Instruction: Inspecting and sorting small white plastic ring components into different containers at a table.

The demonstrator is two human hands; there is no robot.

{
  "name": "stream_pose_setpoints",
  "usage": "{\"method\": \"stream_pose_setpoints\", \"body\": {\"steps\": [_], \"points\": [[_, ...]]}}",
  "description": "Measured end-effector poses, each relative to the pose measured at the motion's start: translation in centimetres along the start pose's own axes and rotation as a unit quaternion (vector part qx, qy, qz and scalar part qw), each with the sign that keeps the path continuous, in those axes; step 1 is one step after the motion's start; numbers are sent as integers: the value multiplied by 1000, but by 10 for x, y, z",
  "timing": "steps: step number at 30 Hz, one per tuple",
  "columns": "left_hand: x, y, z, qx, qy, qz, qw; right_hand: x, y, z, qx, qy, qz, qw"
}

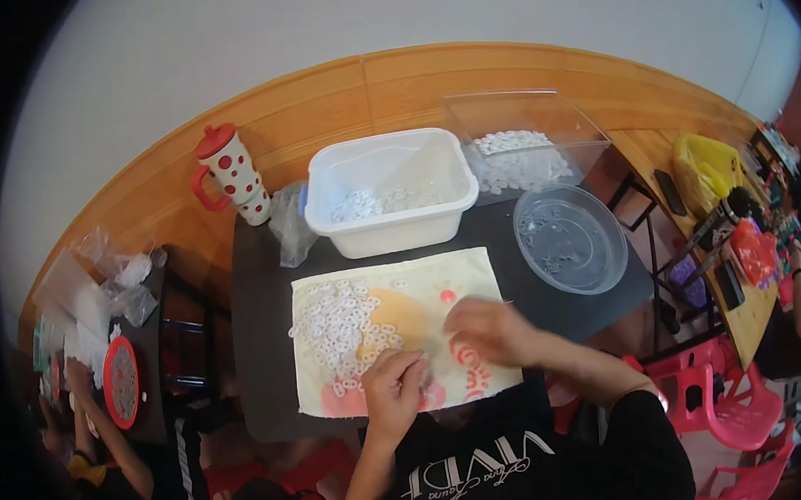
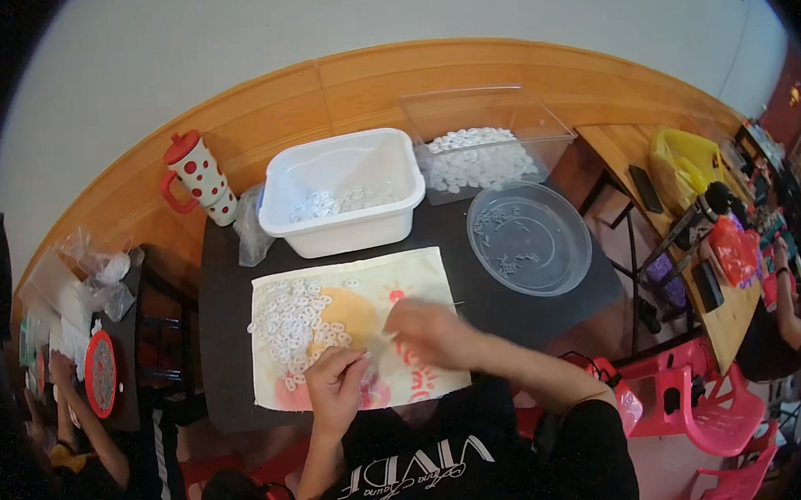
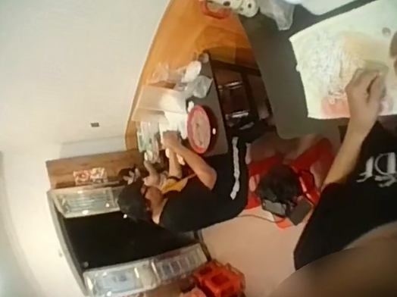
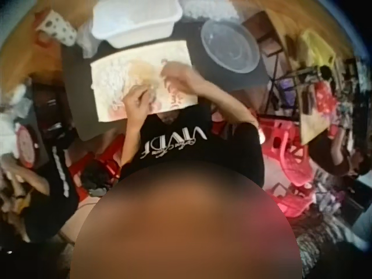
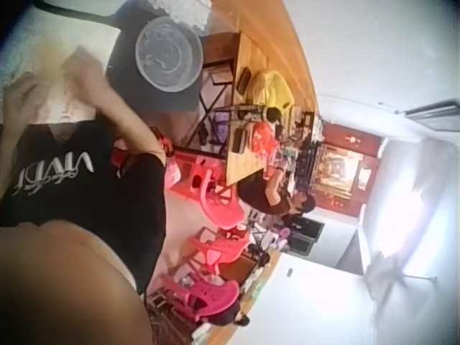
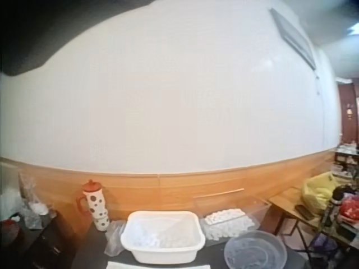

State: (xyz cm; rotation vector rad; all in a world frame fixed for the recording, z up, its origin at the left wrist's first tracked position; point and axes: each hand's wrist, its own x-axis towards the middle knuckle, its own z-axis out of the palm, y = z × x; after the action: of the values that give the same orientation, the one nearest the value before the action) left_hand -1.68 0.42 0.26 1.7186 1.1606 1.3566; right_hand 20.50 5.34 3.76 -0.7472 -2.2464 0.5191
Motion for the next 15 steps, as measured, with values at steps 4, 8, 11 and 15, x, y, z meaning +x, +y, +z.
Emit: {"method": "stream_pose_setpoints", "body": {"steps": [4, 8, 11, 15], "points": [[-7, -2, 0, 81, -6, 27, 996, -24, 49, -85, -204, 124, 123, 963], [0, -2, 13, 180, -8, 144, 973, -75, 122, -159, -372, 115, 212, 896], [0, 2, 15, 230, -21, 138, 963, -84, 140, -166, -353, 87, 275, 890], [-4, 1, 13, 258, -12, 127, 958, -66, 135, -146, -354, 28, 257, 899]]}}
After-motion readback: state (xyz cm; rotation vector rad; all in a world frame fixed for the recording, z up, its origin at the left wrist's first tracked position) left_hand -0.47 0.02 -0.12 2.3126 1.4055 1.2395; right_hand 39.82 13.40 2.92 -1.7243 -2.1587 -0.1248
